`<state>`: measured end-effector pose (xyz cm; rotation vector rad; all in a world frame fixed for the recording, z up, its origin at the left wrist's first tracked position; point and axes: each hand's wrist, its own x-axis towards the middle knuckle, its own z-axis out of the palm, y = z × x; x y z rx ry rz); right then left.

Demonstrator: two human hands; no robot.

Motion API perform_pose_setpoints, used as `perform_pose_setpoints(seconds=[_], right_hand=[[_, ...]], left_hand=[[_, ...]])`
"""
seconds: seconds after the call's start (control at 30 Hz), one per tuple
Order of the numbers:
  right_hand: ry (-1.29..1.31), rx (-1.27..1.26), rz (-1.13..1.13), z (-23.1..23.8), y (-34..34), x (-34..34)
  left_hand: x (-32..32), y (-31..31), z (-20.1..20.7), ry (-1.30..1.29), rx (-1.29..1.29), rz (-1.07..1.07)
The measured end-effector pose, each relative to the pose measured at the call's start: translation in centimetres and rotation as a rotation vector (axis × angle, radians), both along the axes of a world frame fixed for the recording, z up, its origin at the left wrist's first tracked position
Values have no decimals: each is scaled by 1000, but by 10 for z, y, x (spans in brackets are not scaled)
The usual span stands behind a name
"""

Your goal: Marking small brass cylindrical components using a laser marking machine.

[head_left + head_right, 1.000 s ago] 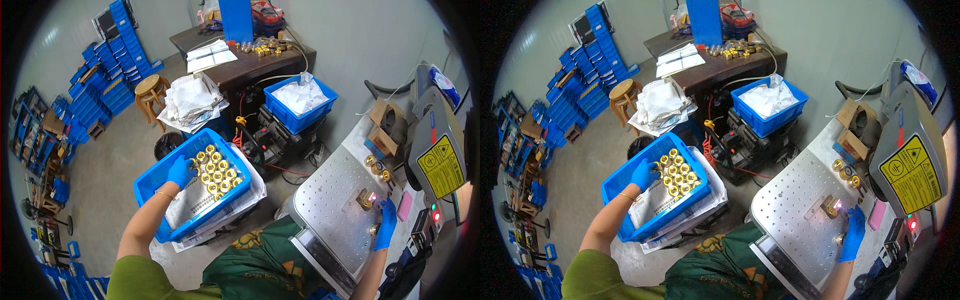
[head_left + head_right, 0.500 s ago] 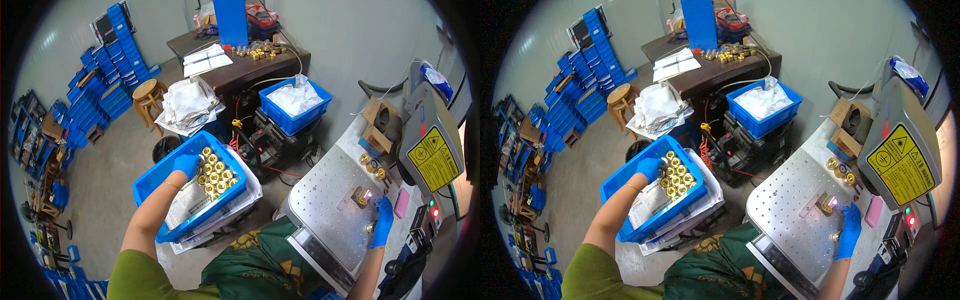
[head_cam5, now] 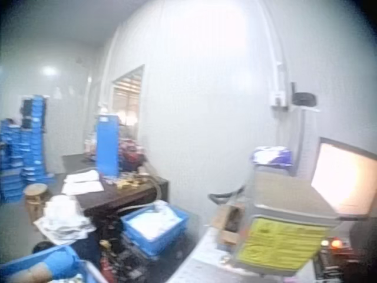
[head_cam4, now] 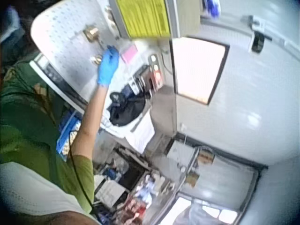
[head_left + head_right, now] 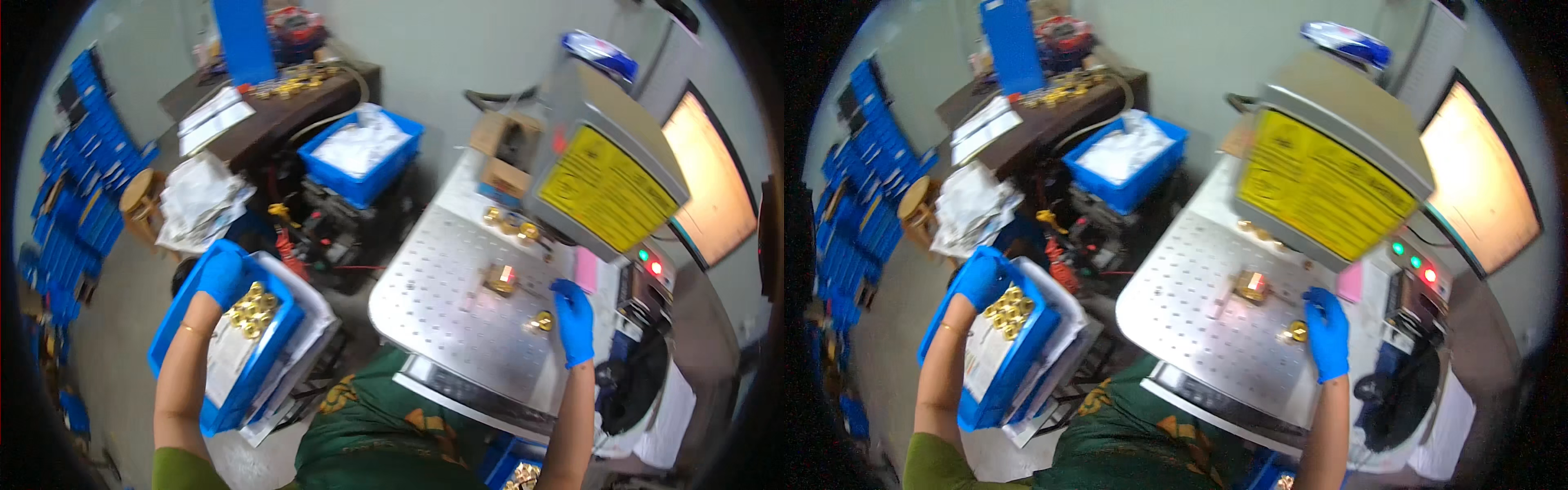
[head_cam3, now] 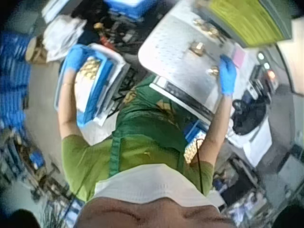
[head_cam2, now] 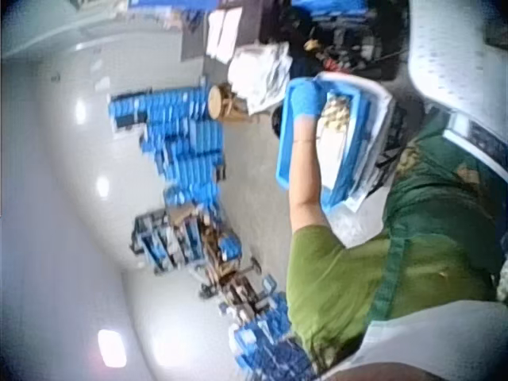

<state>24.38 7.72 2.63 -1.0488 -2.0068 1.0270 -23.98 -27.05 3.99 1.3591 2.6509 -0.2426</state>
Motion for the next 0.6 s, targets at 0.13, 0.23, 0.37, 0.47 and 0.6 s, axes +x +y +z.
perform_pose_setpoints(seconds=[0.13,0.23,0.37,0.47,0.6], right_hand=[[-393,297,183,13,-15,25],[-599,455,250,9,-25,25],[-547,517,274,4,-19,23],[-234,444,304,7,-6,19],[-117,28,199,8,10,-20]], left_hand=[[94,110,23,-8,640,-386],[164,194,16,-339,812,-700],[235,261,-3,-389,653,-774],[242,271,-12,-432,760,-775],[258,228,-27,-1043,861,-451]])
